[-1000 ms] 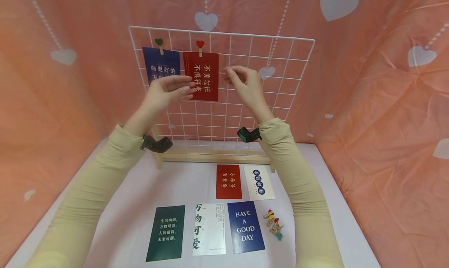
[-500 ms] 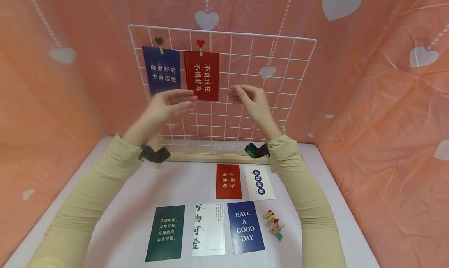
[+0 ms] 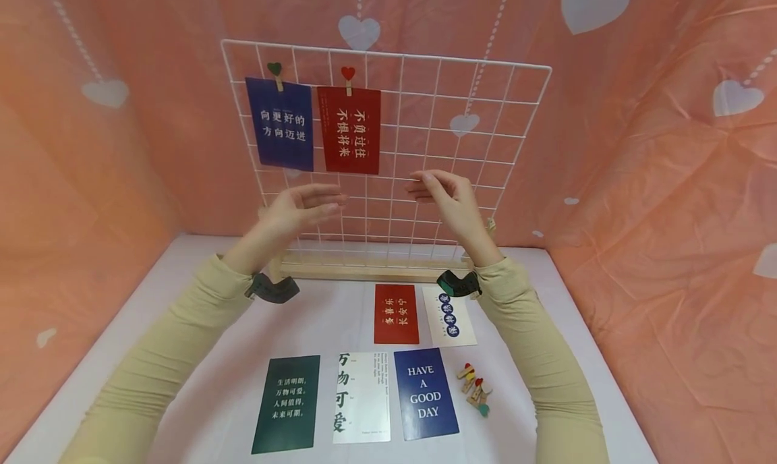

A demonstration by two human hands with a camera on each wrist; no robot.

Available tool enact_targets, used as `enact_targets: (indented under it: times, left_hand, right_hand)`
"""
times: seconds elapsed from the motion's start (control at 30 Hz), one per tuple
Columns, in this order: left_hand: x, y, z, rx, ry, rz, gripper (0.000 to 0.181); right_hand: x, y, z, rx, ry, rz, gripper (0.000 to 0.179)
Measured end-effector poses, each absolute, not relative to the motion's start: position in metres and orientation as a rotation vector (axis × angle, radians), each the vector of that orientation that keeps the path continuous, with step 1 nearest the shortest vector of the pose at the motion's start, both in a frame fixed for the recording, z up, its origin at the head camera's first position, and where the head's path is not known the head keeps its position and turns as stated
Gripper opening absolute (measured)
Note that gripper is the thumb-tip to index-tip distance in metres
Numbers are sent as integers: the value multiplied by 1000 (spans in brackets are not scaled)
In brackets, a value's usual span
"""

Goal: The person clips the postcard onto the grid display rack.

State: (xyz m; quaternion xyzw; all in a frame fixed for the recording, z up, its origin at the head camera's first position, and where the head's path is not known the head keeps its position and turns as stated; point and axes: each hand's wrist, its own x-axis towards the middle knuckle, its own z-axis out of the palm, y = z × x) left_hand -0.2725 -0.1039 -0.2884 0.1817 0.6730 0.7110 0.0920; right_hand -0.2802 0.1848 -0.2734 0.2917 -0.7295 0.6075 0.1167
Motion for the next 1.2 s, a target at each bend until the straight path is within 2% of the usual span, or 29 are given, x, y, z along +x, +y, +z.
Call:
enact_targets:
  times: [0.5, 1.2]
  left_hand:
    - [-270, -93, -323, 475, 1890, 2102, 41]
    - [-265, -93, -371, 400, 1845, 2076, 46]
  right_hand:
    - [-264, 206, -308, 779, -2262, 1760, 36]
    - [-245, 242, -358, 629, -2336, 1822, 40]
